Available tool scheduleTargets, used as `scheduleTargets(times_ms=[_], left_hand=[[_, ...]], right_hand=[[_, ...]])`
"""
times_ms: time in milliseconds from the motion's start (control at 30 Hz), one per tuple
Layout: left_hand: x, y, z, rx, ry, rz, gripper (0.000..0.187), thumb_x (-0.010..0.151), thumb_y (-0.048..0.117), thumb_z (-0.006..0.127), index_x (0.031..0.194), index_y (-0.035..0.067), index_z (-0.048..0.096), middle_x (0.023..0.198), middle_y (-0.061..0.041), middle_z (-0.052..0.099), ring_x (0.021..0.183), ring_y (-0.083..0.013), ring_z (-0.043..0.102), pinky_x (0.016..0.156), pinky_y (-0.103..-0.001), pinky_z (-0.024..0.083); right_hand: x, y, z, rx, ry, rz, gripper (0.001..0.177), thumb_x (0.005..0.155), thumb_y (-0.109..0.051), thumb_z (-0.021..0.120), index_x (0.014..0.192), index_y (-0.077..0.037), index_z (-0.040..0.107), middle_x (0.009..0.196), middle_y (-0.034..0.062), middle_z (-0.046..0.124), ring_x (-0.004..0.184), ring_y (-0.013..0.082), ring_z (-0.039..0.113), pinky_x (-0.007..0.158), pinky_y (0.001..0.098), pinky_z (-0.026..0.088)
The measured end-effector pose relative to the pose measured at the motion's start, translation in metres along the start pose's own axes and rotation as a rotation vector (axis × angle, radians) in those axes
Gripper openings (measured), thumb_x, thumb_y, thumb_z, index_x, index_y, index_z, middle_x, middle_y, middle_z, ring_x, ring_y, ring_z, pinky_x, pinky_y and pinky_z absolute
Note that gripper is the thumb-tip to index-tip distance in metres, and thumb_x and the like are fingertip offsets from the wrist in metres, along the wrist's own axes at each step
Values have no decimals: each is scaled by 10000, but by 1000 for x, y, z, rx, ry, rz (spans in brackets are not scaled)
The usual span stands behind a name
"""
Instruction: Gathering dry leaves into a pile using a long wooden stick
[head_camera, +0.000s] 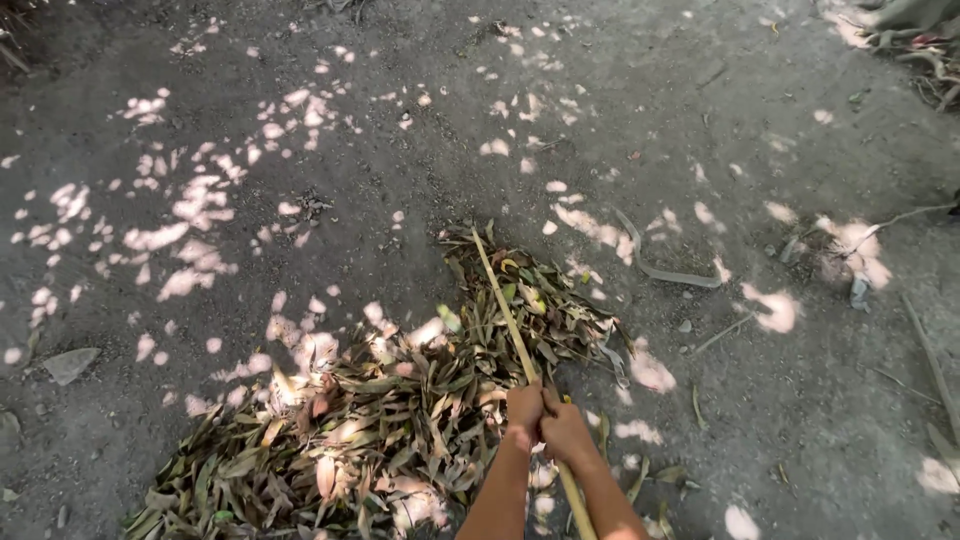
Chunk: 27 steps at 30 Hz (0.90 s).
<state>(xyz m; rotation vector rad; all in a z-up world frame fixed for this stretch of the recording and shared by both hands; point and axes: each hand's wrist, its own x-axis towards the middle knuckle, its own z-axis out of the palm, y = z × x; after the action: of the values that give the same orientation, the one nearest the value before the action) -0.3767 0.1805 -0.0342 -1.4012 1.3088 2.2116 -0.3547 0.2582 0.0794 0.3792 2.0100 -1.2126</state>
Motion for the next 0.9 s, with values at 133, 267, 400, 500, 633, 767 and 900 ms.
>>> scheduleTargets(times_ms=[133,267,400,500,633,767,900], left_hand=[[2,-43,-10,67,75,-36,251,951,183,681,776,13,625,685,-81,539,619,-199,511,539,-411,386],[-31,-75,-20,279,111,-21,358,917,296,658,894,-51,742,781,-138,713,687,-227,634,614,-413,470],[-38,-125,-32,767,127,-4,518,906,555,567,990,97,794,929,-113,782,918,-307,738,810,-415,563],[-58,-163,-37,760,134,128,445,929,429,590,850,36,785,867,-124,775,894,-347,728,790,-435,514],[-116,-202,-53,244,69,34,353,882,203,642,599,58,489,575,-67,473,575,-210,391,537,-444,304],[-152,-241,-66,380,98,-44,182,744,210,648,648,57,629,626,-48,548,607,-178,427,557,-420,324],[-193,-279,-82,288,64,-104,338,1018,303,657,843,14,676,687,-87,590,585,-213,528,544,-401,396]], right_hand=[[-11,41,6,55,10,8,707,866,-25,427,1553,-175,505,692,206,693,463,218,543,472,362,456],[-68,51,1,212,-46,100,808,818,74,375,1583,-171,463,752,258,685,422,227,435,404,365,436],[-53,138,20,203,182,74,603,882,-6,474,1404,-203,703,687,299,707,349,295,524,326,388,430],[-109,149,9,98,41,20,801,798,-23,302,1526,-236,560,631,191,540,319,214,509,233,327,368],[-141,202,10,112,30,-67,221,832,-53,445,842,-30,665,554,156,546,347,215,521,298,329,352],[-184,236,10,18,21,5,337,929,-75,400,916,23,722,603,176,556,407,273,572,403,384,465],[-215,273,11,39,-83,150,660,974,-7,365,1614,-171,379,686,172,635,469,248,535,483,378,451]])
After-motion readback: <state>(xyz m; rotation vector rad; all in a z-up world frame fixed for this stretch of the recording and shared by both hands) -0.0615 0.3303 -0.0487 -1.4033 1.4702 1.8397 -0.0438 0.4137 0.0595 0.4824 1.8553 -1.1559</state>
